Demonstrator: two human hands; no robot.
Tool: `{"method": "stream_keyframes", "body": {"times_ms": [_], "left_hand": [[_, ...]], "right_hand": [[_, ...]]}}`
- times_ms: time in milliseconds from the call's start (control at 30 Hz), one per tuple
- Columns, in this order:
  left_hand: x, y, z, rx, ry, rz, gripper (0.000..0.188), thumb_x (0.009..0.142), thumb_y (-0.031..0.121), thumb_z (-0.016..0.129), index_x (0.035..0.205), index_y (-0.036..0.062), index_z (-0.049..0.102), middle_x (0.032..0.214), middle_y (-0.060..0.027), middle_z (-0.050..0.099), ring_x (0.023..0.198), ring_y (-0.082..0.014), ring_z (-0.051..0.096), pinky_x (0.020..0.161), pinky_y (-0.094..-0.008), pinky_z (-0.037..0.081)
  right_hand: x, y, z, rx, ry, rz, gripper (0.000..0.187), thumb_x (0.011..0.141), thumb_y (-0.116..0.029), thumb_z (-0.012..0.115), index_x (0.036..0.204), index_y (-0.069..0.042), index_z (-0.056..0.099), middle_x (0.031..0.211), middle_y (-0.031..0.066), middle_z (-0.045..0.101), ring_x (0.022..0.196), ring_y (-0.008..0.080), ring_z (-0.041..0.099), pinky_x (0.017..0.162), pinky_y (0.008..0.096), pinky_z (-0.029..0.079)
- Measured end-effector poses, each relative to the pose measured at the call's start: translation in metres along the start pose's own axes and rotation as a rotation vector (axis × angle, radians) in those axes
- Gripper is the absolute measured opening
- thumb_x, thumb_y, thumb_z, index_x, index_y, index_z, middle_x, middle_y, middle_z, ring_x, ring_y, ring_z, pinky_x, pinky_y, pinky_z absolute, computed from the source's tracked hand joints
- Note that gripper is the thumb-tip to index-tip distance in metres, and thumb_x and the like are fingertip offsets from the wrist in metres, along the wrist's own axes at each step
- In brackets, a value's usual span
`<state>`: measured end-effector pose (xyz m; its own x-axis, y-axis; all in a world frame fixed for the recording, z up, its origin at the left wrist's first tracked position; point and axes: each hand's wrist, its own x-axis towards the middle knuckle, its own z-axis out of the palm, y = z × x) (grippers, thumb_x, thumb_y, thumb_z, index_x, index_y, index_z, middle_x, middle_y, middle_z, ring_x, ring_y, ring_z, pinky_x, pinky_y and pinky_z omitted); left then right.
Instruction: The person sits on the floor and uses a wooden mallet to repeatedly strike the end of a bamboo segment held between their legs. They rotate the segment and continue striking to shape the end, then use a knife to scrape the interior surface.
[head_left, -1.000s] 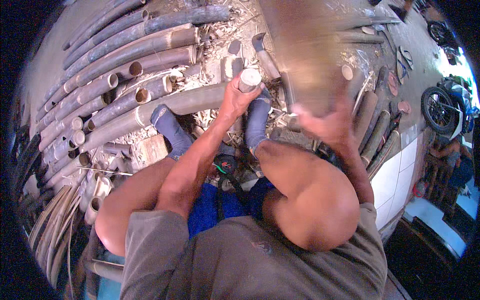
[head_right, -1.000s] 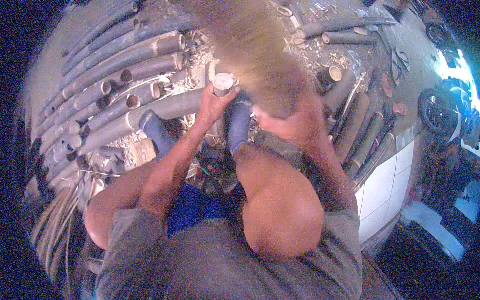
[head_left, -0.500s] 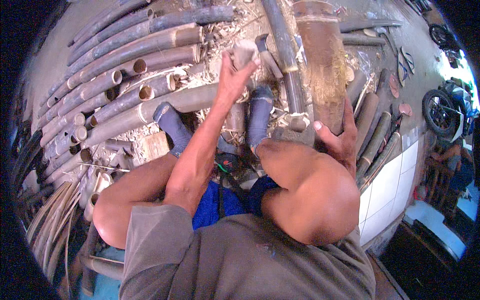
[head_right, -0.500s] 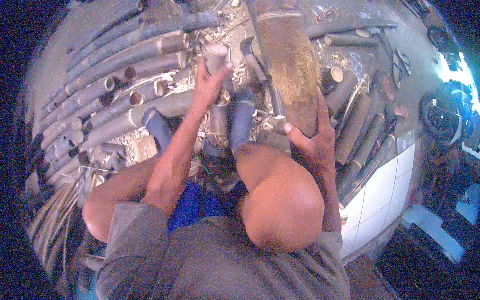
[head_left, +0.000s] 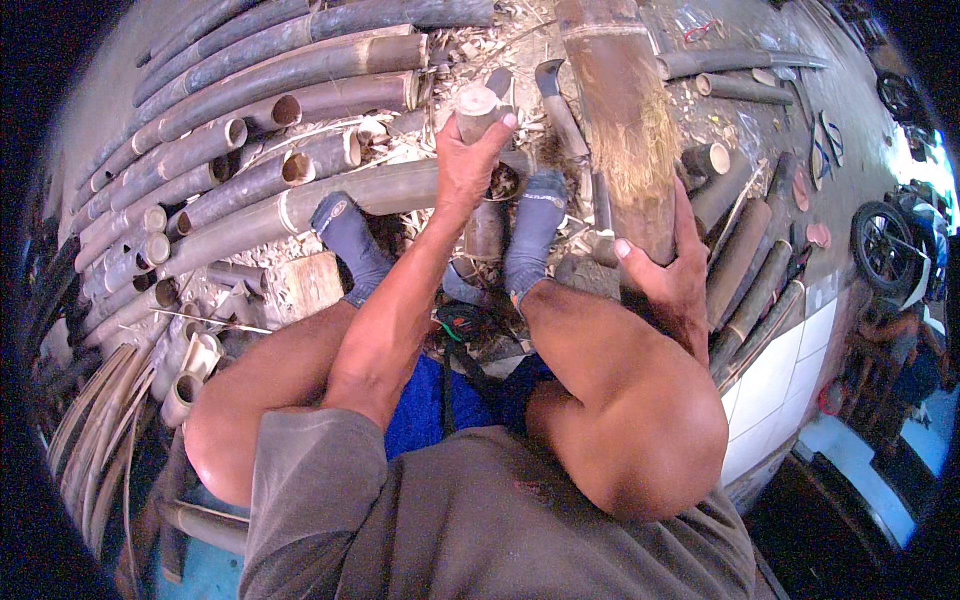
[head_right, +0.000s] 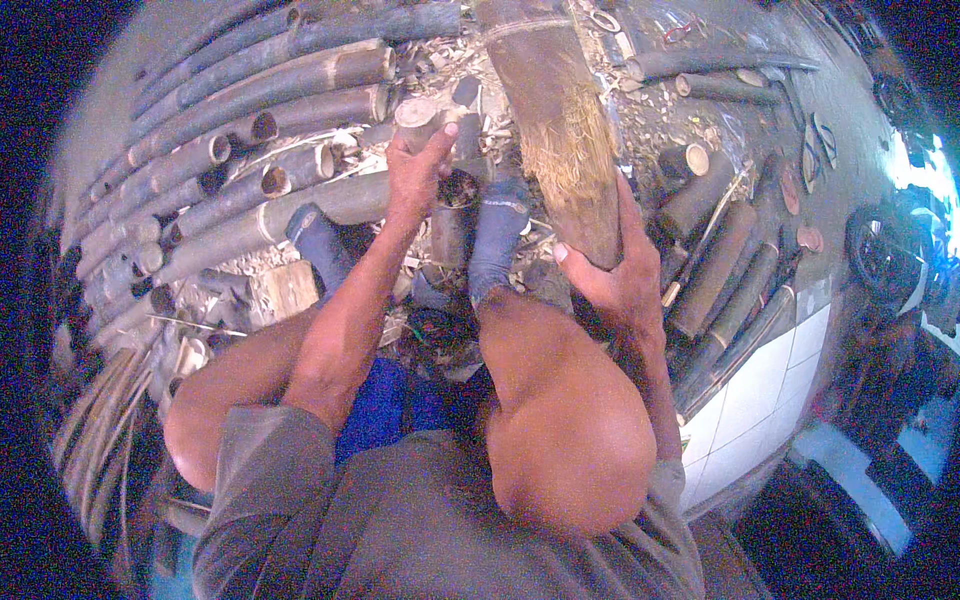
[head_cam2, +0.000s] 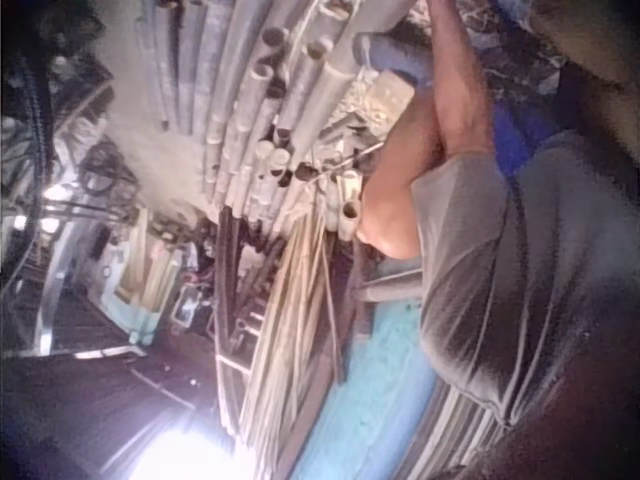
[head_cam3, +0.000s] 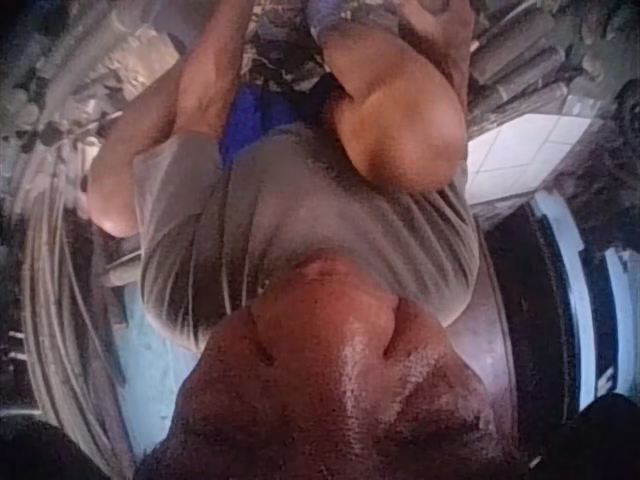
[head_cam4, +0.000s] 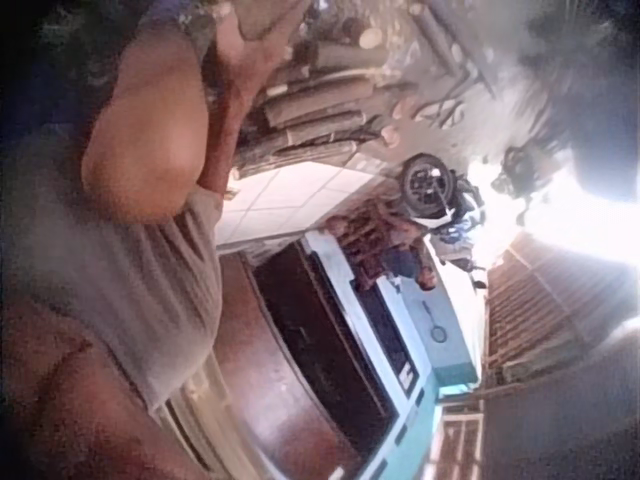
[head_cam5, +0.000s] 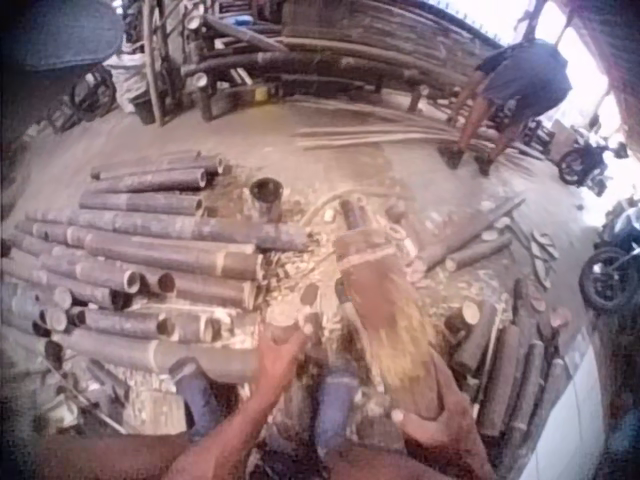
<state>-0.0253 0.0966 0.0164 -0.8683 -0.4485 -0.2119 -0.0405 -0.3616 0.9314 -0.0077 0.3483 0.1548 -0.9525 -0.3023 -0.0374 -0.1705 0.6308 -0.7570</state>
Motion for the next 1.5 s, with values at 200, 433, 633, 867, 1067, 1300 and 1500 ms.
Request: {"method": "stream_keyframes", "body": {"times_ms": [200, 433, 633, 867, 1067, 1300, 1500], "left_hand": [[-0.002, 0.001, 0.001, -0.005, 0.023, 0.033, 0.035, 0.088, 0.024, 0.081, 0.113, 0.0048, 0.067, 0.082, 0.0017, 0.066, 0.063, -0.0057, 0.056, 0.053, -0.0233, 0.045], [-0.001, -0.010, -0.003, 0.009, 0.039, 0.008, 0.039, 0.089, 0.020, 0.082, 0.118, -0.0006, 0.067, 0.104, -0.0034, 0.072, 0.092, -0.0111, 0.065, 0.085, -0.0291, 0.053], [-0.010, -0.003, 0.008, 0.212, 0.009, 0.049, 0.040, 0.084, 0.013, 0.082, 0.118, -0.0021, 0.067, 0.106, -0.0067, 0.074, 0.094, -0.0139, 0.068, 0.087, -0.0320, 0.055], [-0.012, -0.014, 0.001, 0.140, -0.009, 0.029, 0.041, 0.083, 0.013, 0.082, 0.119, -0.0010, 0.067, 0.106, -0.0066, 0.074, 0.095, -0.0160, 0.069, 0.089, -0.0334, 0.054], [-0.023, -0.020, -0.008, 0.192, -0.083, 0.122, 0.042, 0.084, 0.016, 0.084, 0.118, -0.0010, 0.068, 0.110, -0.0059, 0.074, 0.099, -0.0127, 0.066, 0.090, -0.0312, 0.052], [-0.021, -0.040, -0.019, 0.161, -0.195, 0.318, 0.040, 0.085, 0.015, 0.081, 0.119, 0.0002, 0.068, 0.110, -0.0063, 0.074, 0.100, -0.0139, 0.067, 0.091, -0.0322, 0.053], [-0.046, -0.074, -0.031, 0.032, -0.317, 0.033, 0.067, 0.082, 0.019, 0.087, 0.138, 0.0034, 0.054, 0.133, -0.0101, 0.063, 0.121, -0.0180, 0.059, 0.102, -0.0343, 0.049]], "right_hand": [[0.014, -0.018, 0.001, -0.003, -0.013, 0.049, 0.099, 0.073, -0.015, 0.084, 0.158, -0.007, 0.034, 0.136, 0.0236, 0.063, 0.125, 0.0304, 0.063, 0.106, 0.0415, 0.048], [0.047, -0.069, -0.010, 0.377, -0.002, -0.105, 0.090, 0.076, -0.003, 0.079, 0.156, -0.008, 0.036, 0.141, 0.0155, 0.059, 0.127, 0.0296, 0.059, 0.108, 0.0404, 0.048], [0.076, -0.071, 0.001, -0.358, -0.340, -0.096, 0.091, 0.078, -0.025, 0.083, 0.155, -0.011, 0.038, 0.127, 0.0220, 0.066, 0.114, 0.0321, 0.068, 0.098, 0.0423, 0.053], [0.070, -0.083, 0.002, 0.008, 0.017, -0.391, 0.091, 0.078, -0.034, 0.082, 0.156, -0.017, 0.038, 0.123, 0.0286, 0.067, 0.114, 0.0379, 0.069, 0.098, 0.0424, 0.054], [0.061, -0.079, 0.000, -0.495, -0.420, -0.187, 0.094, 0.078, -0.035, 0.082, 0.157, -0.014, 0.035, 0.118, 0.0250, 0.069, 0.106, 0.0350, 0.071, 0.090, 0.0422, 0.057], [0.042, -0.055, 0.009, -0.584, -0.569, -0.134, 0.103, 0.072, -0.031, 0.087, 0.158, -0.013, 0.032, 0.120, 0.0255, 0.068, 0.109, 0.0442, 0.068, 0.096, 0.0472, 0.055], [0.022, -0.048, 0.010, -0.441, -0.464, -0.104, 0.102, 0.073, -0.045, 0.083, 0.159, -0.024, 0.033, 0.122, 0.0281, 0.067, 0.109, 0.0449, 0.067, 0.095, 0.0469, 0.054]]}}
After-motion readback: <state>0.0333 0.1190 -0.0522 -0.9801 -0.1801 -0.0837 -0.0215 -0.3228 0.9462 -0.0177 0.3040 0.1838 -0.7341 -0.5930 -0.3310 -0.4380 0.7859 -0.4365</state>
